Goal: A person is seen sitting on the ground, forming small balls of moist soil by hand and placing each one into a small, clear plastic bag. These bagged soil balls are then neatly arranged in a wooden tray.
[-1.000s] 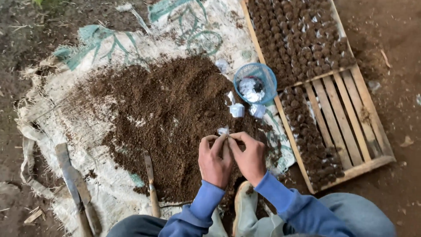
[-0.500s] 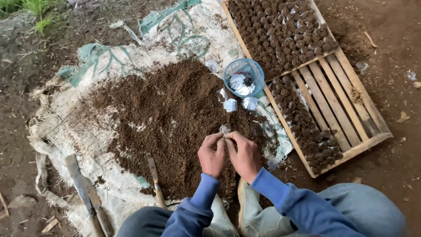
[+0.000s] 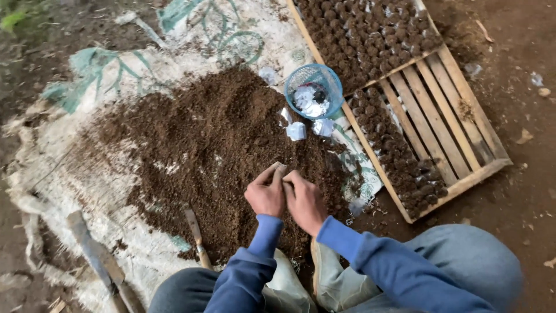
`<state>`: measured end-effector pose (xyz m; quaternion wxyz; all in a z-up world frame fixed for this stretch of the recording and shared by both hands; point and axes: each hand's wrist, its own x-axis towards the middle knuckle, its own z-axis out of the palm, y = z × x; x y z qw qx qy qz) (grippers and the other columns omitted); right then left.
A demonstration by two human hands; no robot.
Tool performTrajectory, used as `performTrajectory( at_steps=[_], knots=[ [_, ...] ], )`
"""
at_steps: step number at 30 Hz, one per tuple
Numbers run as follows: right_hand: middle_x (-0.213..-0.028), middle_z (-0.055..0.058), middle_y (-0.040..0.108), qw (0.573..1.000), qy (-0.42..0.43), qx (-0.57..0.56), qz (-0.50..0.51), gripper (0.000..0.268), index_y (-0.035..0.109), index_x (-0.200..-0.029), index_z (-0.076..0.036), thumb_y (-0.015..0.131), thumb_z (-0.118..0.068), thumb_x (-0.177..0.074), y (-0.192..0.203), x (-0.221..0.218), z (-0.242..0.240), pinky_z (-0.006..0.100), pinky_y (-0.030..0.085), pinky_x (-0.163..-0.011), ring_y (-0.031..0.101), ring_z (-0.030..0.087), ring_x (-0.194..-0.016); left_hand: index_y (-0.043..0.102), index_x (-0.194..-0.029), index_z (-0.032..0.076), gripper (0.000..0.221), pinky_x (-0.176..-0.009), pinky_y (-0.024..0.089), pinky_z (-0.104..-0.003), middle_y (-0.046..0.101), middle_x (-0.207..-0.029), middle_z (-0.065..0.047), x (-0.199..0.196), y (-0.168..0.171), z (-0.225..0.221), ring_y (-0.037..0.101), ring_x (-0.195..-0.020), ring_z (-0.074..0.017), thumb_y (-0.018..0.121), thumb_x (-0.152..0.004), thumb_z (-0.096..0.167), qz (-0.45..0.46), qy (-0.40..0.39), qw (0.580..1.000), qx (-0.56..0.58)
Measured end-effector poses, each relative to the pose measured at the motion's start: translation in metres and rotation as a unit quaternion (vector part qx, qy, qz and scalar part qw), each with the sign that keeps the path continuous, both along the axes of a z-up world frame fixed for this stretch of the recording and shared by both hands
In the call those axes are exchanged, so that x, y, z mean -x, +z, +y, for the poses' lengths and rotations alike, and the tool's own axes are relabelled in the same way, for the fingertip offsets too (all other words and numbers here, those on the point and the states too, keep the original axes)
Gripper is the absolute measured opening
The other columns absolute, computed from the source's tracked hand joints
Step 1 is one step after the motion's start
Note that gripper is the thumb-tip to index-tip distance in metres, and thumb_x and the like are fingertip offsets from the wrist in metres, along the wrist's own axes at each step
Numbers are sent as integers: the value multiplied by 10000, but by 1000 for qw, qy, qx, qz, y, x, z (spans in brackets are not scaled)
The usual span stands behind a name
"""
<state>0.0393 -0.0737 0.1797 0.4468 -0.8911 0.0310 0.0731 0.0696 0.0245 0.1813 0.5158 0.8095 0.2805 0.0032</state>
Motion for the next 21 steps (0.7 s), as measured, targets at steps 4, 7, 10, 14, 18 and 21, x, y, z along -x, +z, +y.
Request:
performTrajectory(
  at_steps=[4,7,10,14,18,21],
  knots=[
    [-1042,251,779,1000,-7,-20,10,112,634,-1139,-15,541,-57,-1092,3,-11,-2,480,684,-741,792,398,-966,849,-964,278,185,-772,637,-418,802,-791,-50,-18,-22,6,780,-837,-301,855,-779,288,40,-9,999,-11],
    [-1027,198,787,1000,1,-5,17,94,659,-1114,-70,583,-106,-1073,-37,-21,-15,506,646,-774,768,404,-1005,839,-1026,179,327,-788,619,-511,800,-828,-126,-29,-12,21,769,-883,-379,898,-763,363,16,-48,999,-18],
    [-968,213,763,998,23,37,46,150,651,-1094,-69,509,-114,-1090,-95,-24,-35,552,625,-745,763,409,-914,835,-1027,246,302,-740,609,-474,792,-790,-78,-34,15,41,756,-833,-363,862,-755,375,-1,-110,987,-116],
    [-1401,158,630,975,141,141,96,383,627,-1396,-163,612,-294,-1036,-161,-16,-12,575,523,-1103,633,398,-1308,799,-879,450,117,-735,548,-412,739,-760,98,-27,-29,78,729,-781,-234,726,-788,462,-36,-297,860,-413],
    [-1720,273,198,944,256,162,130,518,738,-1084,42,630,-462,-1034,-106,-12,28,600,489,-1177,314,548,-1527,796,-952,379,224,-974,512,-441,748,-977,103,-29,-46,81,720,-1012,-197,835,-735,417,17,-439,810,-388],
    [-1528,285,472,890,325,304,102,590,709,-1202,1,684,-546,-982,-182,3,36,612,423,-1202,323,544,-1512,788,-1016,377,213,-1034,466,-442,720,-1124,81,-35,-28,59,683,-1095,-199,783,-812,436,-29,-455,813,-362]
  ],
)
